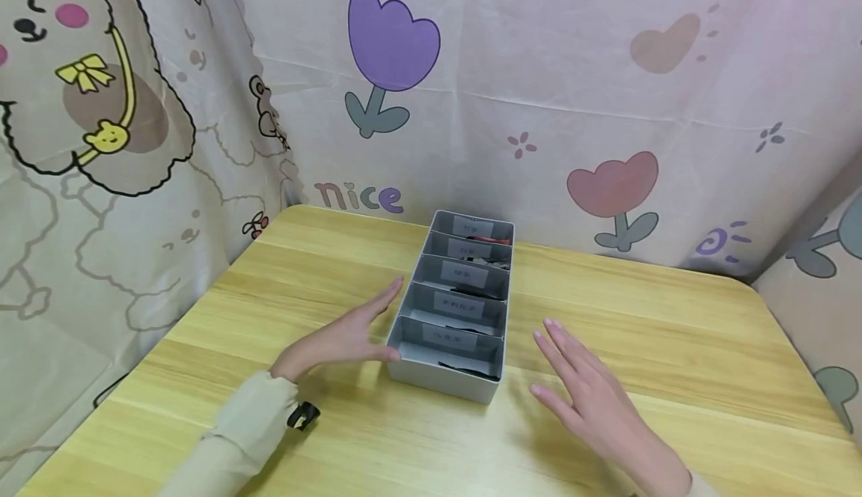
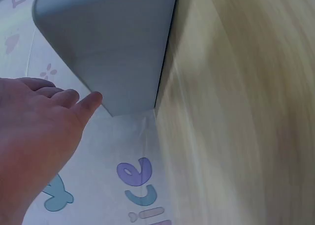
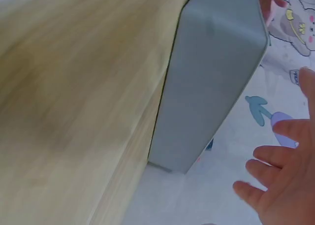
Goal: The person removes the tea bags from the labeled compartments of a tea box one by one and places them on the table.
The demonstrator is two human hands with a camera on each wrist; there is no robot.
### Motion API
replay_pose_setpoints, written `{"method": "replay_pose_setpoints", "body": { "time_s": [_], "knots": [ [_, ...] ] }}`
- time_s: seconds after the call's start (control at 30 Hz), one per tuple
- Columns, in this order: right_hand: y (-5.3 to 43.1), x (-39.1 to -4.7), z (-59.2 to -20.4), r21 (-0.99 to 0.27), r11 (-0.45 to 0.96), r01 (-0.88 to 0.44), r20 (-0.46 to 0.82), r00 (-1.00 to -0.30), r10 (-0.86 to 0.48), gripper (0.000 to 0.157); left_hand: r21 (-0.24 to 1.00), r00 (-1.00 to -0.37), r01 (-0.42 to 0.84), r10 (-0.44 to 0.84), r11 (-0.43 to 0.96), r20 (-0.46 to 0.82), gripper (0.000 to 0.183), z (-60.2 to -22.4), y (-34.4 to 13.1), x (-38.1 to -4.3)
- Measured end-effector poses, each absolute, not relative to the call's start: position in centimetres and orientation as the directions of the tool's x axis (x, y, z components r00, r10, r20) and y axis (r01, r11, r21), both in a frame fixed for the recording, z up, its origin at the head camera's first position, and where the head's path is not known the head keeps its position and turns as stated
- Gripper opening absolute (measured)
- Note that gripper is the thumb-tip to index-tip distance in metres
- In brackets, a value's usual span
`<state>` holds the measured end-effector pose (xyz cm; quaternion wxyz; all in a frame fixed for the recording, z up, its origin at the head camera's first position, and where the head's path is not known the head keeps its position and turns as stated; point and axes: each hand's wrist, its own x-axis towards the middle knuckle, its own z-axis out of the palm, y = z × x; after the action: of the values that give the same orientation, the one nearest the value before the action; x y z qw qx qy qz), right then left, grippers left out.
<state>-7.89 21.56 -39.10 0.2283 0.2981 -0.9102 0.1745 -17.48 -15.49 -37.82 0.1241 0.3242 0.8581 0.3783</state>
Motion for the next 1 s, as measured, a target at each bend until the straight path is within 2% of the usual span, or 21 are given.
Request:
{"method": "replay_pose_setpoints", "body": {
  "time_s": [0.1, 0.23, 0.43, 0.6, 0.73, 1.0],
  "knots": [
    [20.9, -8.2, -38.8, -0.307, 0.721, -0.621, 0.525, -0.742, -0.416, 0.057, 0.754, -0.755, 0.449, 0.655, 0.480, 0.033, 0.123, -38.2, -15.3, -17.8],
    [20.2, -8.8, -38.3, -0.463, 0.653, -0.599, 0.527, -0.779, -0.339, 0.058, 0.770, -0.758, 0.420, 0.652, 0.481, 0.006, 0.120, -38.6, -15.0, -18.0],
    [19.7, -9.8, -38.1, -0.581, 0.591, -0.559, 0.510, -0.816, -0.271, 0.052, 0.792, -0.744, 0.414, 0.668, 0.449, 0.011, 0.115, -39.2, -14.7, -18.1],
    [19.2, -10.4, -38.5, -0.727, 0.455, -0.514, 0.451, -0.857, -0.249, 0.046, 0.797, -0.743, 0.422, 0.669, 0.432, 0.031, 0.114, -39.6, -14.9, -18.1],
    [19.0, -10.8, -38.8, -0.780, 0.397, -0.483, 0.418, -0.875, -0.243, 0.042, 0.797, -0.749, 0.414, 0.663, 0.439, 0.024, 0.112, -39.9, -15.0, -18.0],
    [18.2, -11.1, -38.9, -0.801, 0.410, -0.437, 0.369, -0.899, -0.237, 0.037, 0.796, -0.754, 0.405, 0.657, 0.450, 0.012, 0.113, -39.9, -14.9, -18.1]
  ]
}}
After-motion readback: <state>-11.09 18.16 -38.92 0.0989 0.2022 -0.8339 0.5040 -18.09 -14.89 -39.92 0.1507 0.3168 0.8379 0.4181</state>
